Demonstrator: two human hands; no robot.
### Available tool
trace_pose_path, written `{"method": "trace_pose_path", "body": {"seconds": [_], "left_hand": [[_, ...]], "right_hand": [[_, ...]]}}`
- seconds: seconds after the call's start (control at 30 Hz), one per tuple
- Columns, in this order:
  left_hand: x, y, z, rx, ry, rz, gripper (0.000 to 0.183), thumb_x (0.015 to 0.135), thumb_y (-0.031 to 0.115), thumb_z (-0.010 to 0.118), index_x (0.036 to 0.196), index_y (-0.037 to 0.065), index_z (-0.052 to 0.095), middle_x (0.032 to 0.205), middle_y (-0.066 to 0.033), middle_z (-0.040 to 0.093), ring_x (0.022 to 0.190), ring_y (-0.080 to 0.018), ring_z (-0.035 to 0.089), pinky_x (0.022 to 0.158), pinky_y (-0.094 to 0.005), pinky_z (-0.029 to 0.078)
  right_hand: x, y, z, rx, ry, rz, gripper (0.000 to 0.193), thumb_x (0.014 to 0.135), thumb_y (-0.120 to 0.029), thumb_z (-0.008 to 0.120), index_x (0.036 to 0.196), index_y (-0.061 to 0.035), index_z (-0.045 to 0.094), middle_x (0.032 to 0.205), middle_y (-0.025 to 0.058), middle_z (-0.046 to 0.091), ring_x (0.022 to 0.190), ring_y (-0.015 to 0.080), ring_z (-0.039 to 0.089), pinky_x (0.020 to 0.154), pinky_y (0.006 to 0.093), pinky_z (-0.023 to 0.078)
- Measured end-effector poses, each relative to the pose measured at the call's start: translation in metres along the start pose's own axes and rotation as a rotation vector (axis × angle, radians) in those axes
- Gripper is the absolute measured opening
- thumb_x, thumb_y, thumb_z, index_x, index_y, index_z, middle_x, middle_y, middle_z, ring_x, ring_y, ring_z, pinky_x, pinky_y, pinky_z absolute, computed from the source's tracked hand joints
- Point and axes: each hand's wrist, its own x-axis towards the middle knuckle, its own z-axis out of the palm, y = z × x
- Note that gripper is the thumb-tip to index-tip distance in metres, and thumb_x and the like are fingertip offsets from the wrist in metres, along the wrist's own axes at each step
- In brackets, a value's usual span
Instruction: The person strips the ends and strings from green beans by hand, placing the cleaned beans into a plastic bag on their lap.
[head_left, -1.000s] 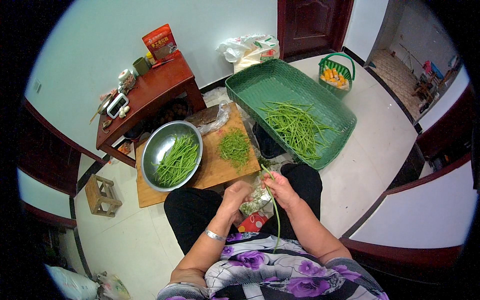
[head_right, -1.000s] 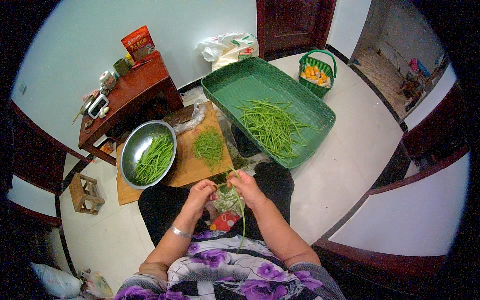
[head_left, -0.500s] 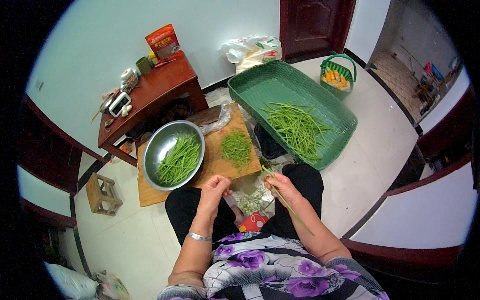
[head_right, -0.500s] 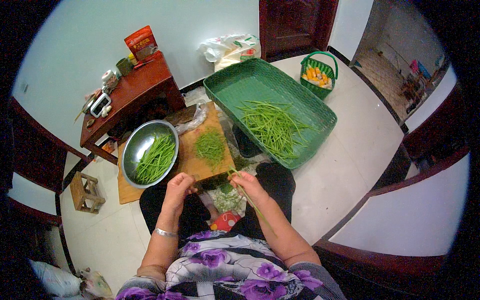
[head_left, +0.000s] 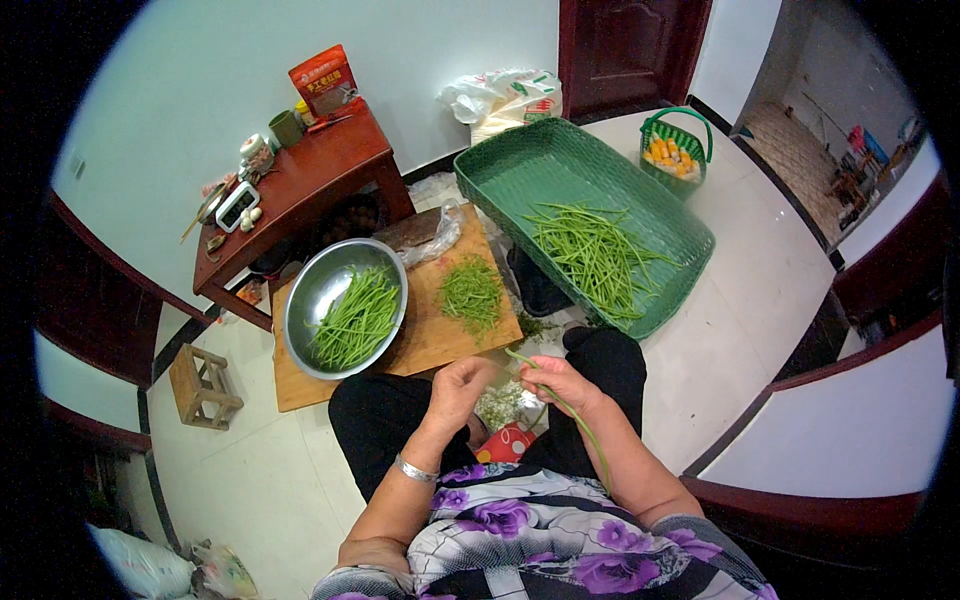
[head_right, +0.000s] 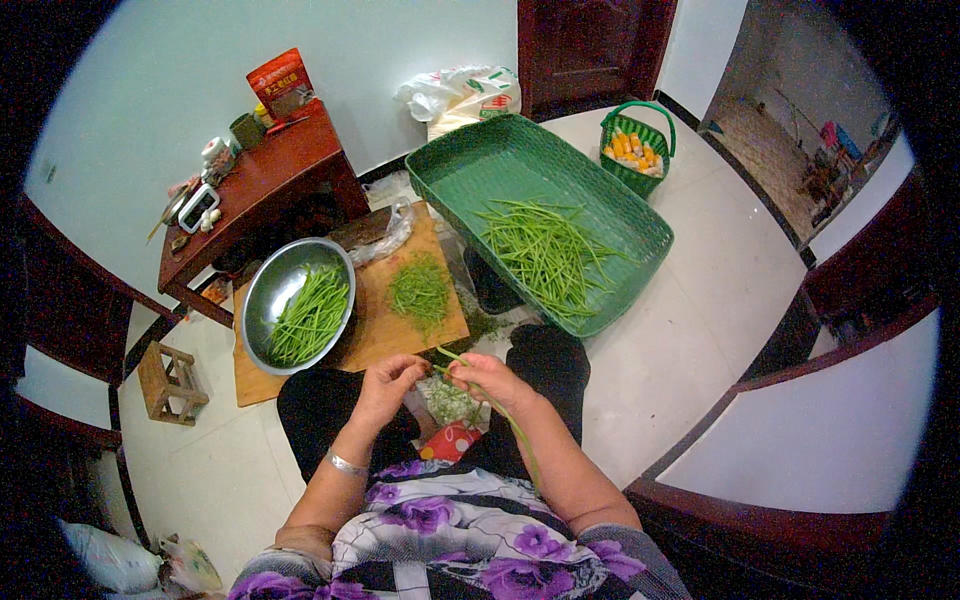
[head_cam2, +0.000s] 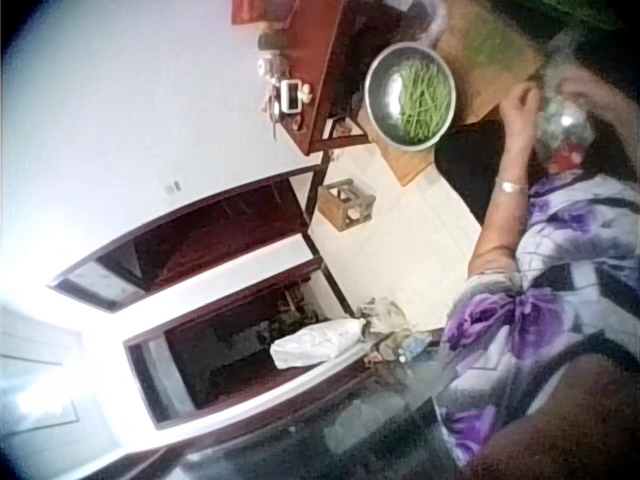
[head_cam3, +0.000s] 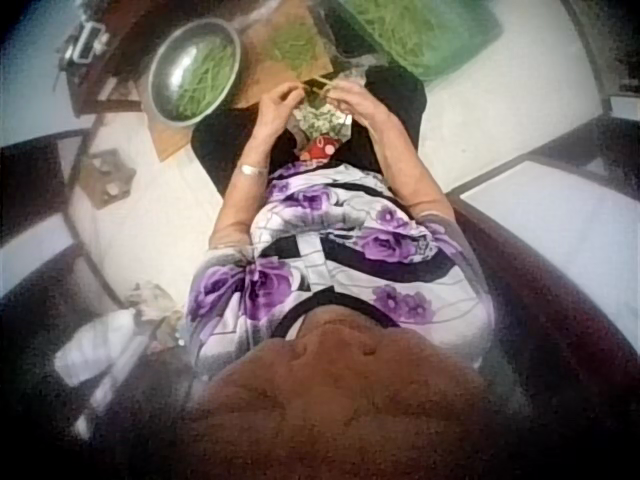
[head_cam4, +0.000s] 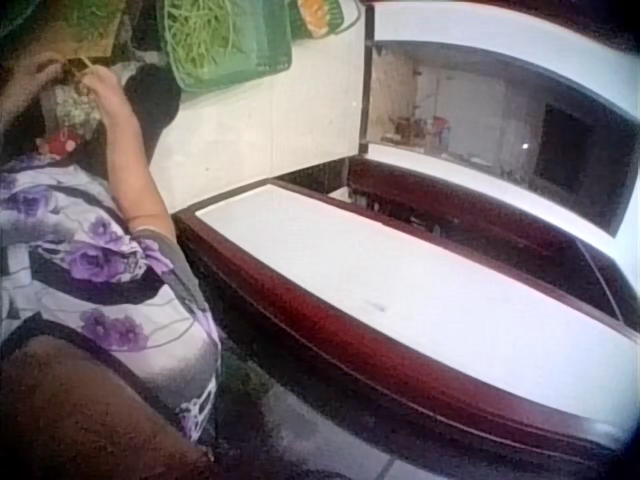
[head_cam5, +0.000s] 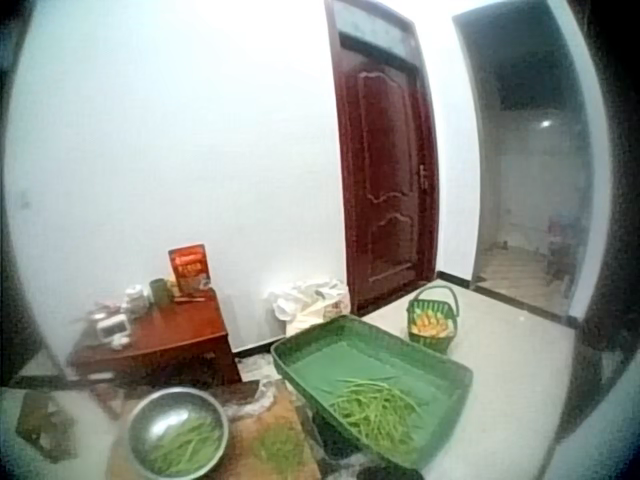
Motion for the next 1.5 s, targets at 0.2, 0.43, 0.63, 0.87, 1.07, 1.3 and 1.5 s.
{"method": "trace_pose_path", "body": {"seconds": [0.2, 0.43, 0.63, 0.87, 1.07, 1.3, 1.5], "left_hand": [[-0.001, -0.004, 0.001, 0.072, -0.017, 0.006, 0.013, 0.077, 0.009, 0.055, 0.086, 0.001, 0.059, 0.074, 0.0000, 0.058, 0.068, -0.0072, 0.051, 0.061, -0.0200, 0.041], [-0.001, -0.005, -0.003, 0.349, -0.033, 0.119, 0.011, 0.075, 0.007, 0.055, 0.083, 0.001, 0.058, 0.073, -0.0031, 0.058, 0.066, -0.0094, 0.053, 0.059, -0.0226, 0.043], [-0.004, 0.011, -0.002, 0.552, -0.048, 0.214, 0.009, 0.071, 0.008, 0.055, 0.077, 0.000, 0.056, 0.069, -0.0086, 0.057, 0.062, -0.0154, 0.055, 0.057, -0.0257, 0.043], [-0.004, 0.008, -0.003, 0.542, -0.085, 0.207, 0.007, 0.072, 0.007, 0.053, 0.075, 0.001, 0.054, 0.065, -0.0062, 0.054, 0.059, -0.0123, 0.052, 0.055, -0.0249, 0.042], [-0.002, -0.012, -0.004, 0.255, -0.126, 0.077, 0.008, 0.077, 0.011, 0.050, 0.077, 0.003, 0.052, 0.067, 0.0034, 0.050, 0.060, -0.0059, 0.047, 0.056, -0.0203, 0.040], [-0.001, -0.010, 0.002, -0.080, -0.143, -0.094, 0.011, 0.081, 0.016, 0.051, 0.080, 0.005, 0.052, 0.066, 0.0029, 0.050, 0.059, -0.0058, 0.046, 0.054, -0.0194, 0.038], [0.000, -0.012, 0.003, -0.163, -0.137, -0.141, 0.011, 0.081, 0.016, 0.051, 0.079, 0.005, 0.052, 0.064, 0.0026, 0.050, 0.057, -0.0062, 0.047, 0.053, -0.0193, 0.038]], "right_hand": [[0.003, 0.004, -0.003, -0.012, -0.022, 0.024, 0.014, 0.078, -0.020, 0.052, 0.085, -0.0086, 0.051, 0.063, -0.0046, 0.045, 0.045, 0.0010, 0.031, 0.039, 0.0148, 0.021], [0.002, 0.001, 0.001, -0.066, 0.013, 0.047, 0.010, 0.077, -0.015, 0.054, 0.079, -0.0061, 0.051, 0.060, -0.0032, 0.045, 0.046, 0.0014, 0.033, 0.039, 0.0137, 0.021], [0.003, 0.004, -0.002, -0.105, -0.041, 0.073, 0.012, 0.076, -0.019, 0.055, 0.079, -0.0071, 0.052, 0.061, -0.0040, 0.046, 0.047, 0.0014, 0.034, 0.039, 0.0139, 0.021], [0.003, 0.006, -0.003, -0.090, -0.078, 0.085, 0.014, 0.077, -0.021, 0.056, 0.081, -0.0076, 0.052, 0.062, -0.0046, 0.047, 0.045, 0.0007, 0.033, 0.038, 0.0137, 0.020], [0.002, 0.004, -0.002, -0.094, -0.109, 0.089, 0.015, 0.077, -0.022, 0.056, 0.083, -0.0075, 0.052, 0.064, -0.0041, 0.048, 0.048, 0.0009, 0.036, 0.040, 0.0134, 0.023], [0.003, 0.013, -0.002, -0.071, -0.215, -0.015, 0.026, 0.076, -0.027, 0.058, 0.087, -0.0038, 0.051, 0.070, 0.0017, 0.055, 0.064, 0.0092, 0.051, 0.061, 0.0189, 0.038], [-0.003, 0.004, 0.008, 0.020, -0.152, -0.095, 0.031, 0.077, -0.026, 0.058, 0.096, -0.0028, 0.049, 0.072, 0.0023, 0.054, 0.067, 0.0101, 0.052, 0.064, 0.0199, 0.039]]}}
